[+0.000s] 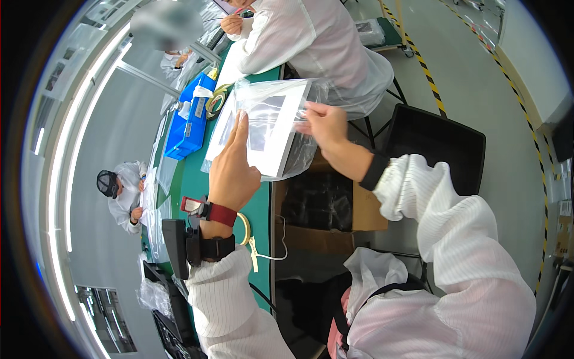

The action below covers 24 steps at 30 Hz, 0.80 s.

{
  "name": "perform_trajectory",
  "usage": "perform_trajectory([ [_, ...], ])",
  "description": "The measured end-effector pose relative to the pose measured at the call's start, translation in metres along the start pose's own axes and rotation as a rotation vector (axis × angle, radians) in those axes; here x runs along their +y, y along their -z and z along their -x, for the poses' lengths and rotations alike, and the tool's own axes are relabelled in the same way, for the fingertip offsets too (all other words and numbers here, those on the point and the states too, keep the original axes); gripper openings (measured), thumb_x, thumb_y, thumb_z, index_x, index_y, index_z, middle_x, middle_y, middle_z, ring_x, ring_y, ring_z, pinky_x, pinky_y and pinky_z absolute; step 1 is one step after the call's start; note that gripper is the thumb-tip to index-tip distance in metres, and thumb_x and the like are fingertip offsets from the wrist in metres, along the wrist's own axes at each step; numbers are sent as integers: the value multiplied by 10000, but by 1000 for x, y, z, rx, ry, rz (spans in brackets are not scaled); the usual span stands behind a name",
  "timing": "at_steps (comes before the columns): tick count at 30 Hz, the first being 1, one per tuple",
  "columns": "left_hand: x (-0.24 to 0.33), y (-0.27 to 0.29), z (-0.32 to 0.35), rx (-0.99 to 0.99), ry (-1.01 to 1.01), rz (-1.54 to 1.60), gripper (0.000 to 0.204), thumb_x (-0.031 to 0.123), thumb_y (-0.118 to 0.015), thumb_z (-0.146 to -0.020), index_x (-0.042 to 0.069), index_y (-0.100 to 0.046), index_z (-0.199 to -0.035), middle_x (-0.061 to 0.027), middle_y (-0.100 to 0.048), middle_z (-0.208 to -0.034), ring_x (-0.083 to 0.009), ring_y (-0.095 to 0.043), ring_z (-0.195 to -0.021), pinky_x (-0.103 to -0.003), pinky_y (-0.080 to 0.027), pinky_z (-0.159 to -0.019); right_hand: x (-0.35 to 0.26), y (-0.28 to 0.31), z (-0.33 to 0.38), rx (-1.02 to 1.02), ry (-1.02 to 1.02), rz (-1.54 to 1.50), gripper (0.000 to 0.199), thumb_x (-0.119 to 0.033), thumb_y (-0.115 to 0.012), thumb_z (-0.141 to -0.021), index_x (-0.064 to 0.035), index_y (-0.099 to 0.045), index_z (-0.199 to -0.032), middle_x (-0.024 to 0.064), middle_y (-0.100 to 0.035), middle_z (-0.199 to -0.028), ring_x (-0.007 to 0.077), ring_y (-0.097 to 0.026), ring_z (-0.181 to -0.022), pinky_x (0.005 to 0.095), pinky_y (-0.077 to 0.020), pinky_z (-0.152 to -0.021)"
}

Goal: Writing on a label attached to an LCD monitor bezel and then packaging the unit into a plastic bag.

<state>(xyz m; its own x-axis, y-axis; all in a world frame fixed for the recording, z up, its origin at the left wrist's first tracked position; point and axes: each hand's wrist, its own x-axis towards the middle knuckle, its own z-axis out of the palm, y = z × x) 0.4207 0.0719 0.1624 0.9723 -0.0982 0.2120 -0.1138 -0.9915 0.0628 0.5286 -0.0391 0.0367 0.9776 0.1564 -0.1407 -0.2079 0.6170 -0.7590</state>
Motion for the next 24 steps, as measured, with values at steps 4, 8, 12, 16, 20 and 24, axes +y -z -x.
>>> perform_trajectory([
  [4, 5, 2, 1, 23, 2, -31, 795, -101, -460, -601, 25, -258, -1359, -161, -319, -1383, -367, -490, -1081, -381, -460, -809, 16, -31, -6, 120, -3, -40, 267, 8, -482, -859, 110, -524, -1102, 192, -588, -961, 203, -630, -707, 256, -562, -594],
  [8, 12, -3, 1, 75, -20, -121, 799, -106, -471, -601, 33, -262, -1359, -131, -313, -1395, -347, -531, -1029, -371, -485, -731, 14, -52, -8, 207, -38, 73, 281, -17, -505, -859, 74, -535, -1123, 149, -588, -1001, 197, -636, -698, 251, -557, -566],
  [12, 19, -3, 4, 53, 55, -142, 798, -102, -484, -603, 36, -264, -1358, -115, -317, -1397, -347, -566, -951, -379, -488, -704, 10, -72, -1, 243, -126, -136, 285, -73, -527, -865, 23, -555, -1132, 145, -575, -1092, 229, -657, -642, 244, -543, -545],
  [16, 16, -1, 5, 17, 49, -122, 799, -93, -492, -606, 32, -259, -1360, -120, -321, -1393, -353, -560, -956, -381, -484, -717, 15, -78, -5, 211, -196, -254, 278, -85, -527, -868, 23, -559, -1122, 147, -575, -1102, 224, -654, -642, 239, -543, -544],
  [20, 13, 1, 5, 4, 30, -170, 803, -93, -493, -606, 37, -258, -1363, -138, -330, -1381, -372, -538, -981, -385, -472, -746, 34, -92, -9, 294, -164, -291, 225, -77, -516, -871, 22, -591, -1058, 158, -618, -954, 219, -638, -614, 265, -515, -514],
  [24, 25, 1, -2, -19, 87, -131, 825, -97, -495, -602, 61, -249, -1374, -150, -335, -1377, -386, -528, -986, -373, -473, -734, 59, -105, -20, 453, -20, -3, 193, -120, -512, -843, 42, -614, -871, 190, -631, -779, 291, -636, -711, 362, -478, -630],
])
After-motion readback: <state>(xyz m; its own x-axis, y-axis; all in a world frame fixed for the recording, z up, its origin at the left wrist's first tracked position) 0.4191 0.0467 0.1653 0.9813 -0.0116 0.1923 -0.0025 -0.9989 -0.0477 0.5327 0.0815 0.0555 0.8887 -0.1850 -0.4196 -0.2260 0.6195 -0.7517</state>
